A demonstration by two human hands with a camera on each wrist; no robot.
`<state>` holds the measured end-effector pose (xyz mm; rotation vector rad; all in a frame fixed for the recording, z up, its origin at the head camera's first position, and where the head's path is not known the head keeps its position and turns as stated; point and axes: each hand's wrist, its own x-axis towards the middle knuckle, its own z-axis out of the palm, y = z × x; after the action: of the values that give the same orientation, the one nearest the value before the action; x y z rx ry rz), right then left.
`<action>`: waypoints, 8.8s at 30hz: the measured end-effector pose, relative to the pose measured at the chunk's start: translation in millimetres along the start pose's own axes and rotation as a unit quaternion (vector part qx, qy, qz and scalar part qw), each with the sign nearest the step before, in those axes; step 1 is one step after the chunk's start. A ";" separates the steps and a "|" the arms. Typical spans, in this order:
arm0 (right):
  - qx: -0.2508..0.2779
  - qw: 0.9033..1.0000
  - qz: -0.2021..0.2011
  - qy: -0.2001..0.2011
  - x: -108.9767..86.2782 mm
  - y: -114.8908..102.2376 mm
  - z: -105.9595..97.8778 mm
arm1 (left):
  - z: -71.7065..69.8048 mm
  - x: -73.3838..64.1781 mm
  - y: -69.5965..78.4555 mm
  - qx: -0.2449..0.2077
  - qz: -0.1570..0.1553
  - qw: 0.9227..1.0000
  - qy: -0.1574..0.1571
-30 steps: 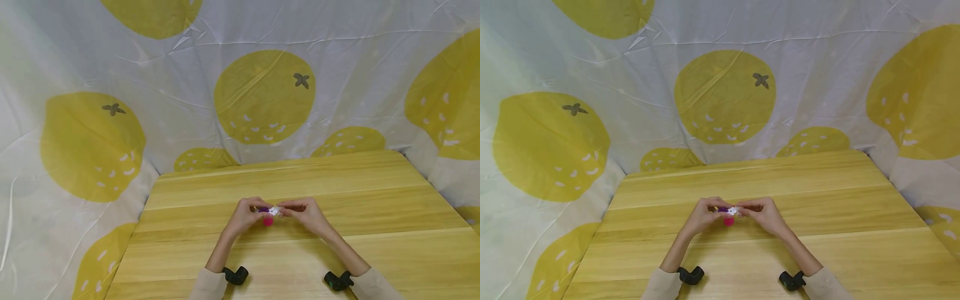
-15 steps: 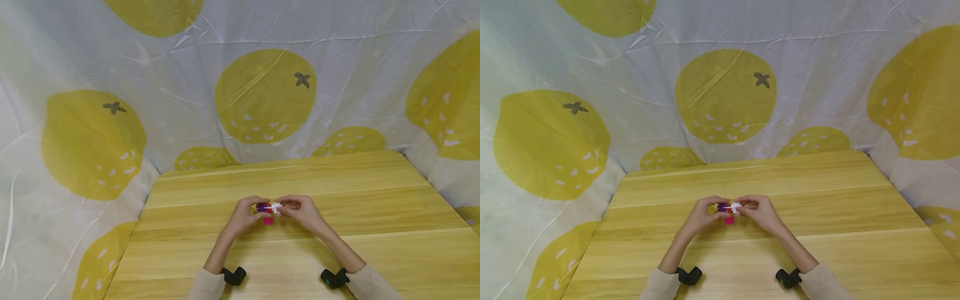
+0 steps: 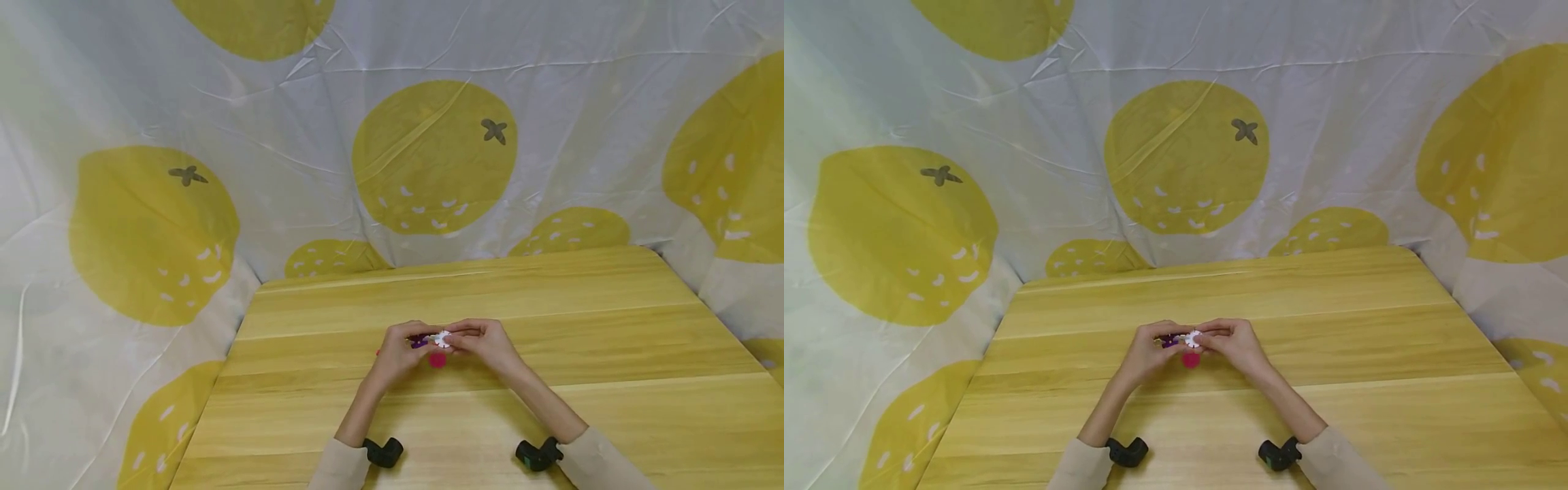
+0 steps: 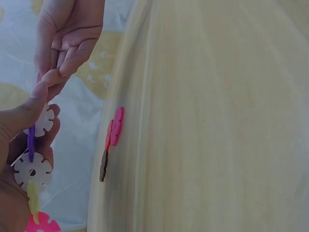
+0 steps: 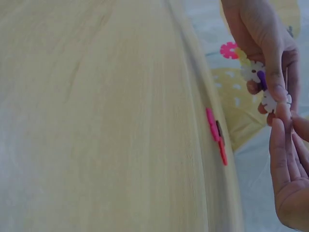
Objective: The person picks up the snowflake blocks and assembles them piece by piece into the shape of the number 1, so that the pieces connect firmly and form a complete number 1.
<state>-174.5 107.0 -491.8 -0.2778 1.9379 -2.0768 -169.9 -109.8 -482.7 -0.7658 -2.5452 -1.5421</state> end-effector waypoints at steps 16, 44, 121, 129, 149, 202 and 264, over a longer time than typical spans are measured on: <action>-0.129 0.989 0.050 -0.048 2.8 7.3 -9.6 | -22.6 -9.9 -16.8 0.011 -0.089 0.996 -0.002; -0.249 0.967 0.016 -0.047 6.9 8.9 12.2 | -27.8 -16.7 -19.0 0.003 -0.108 0.994 -0.020; -0.104 0.986 -0.125 -0.030 -24.5 -2.3 -7.4 | -13.5 -13.2 13.5 -0.006 -0.084 0.994 -0.063; -0.067 0.993 -0.095 -0.018 -21.3 3.0 1.6 | -3.2 -15.7 19.9 0.129 0.046 0.990 -0.011; -0.137 0.990 0.024 0.009 -7.5 10.9 -8.4 | -18.4 -24.2 -1.6 0.059 -0.024 0.997 0.039; -0.097 0.993 -0.007 -0.060 1.7 8.7 -21.8 | -15.5 -18.1 0.7 0.026 -0.094 0.995 -0.004; -0.089 0.993 -0.060 -0.043 -2.2 8.1 8.4 | -19.5 -17.6 11.3 0.080 -0.070 0.993 -0.054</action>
<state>-169.1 99.4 -499.1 -0.5237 2.1035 -1.9293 -153.2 -128.8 -469.3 -0.6834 -2.8161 -1.3427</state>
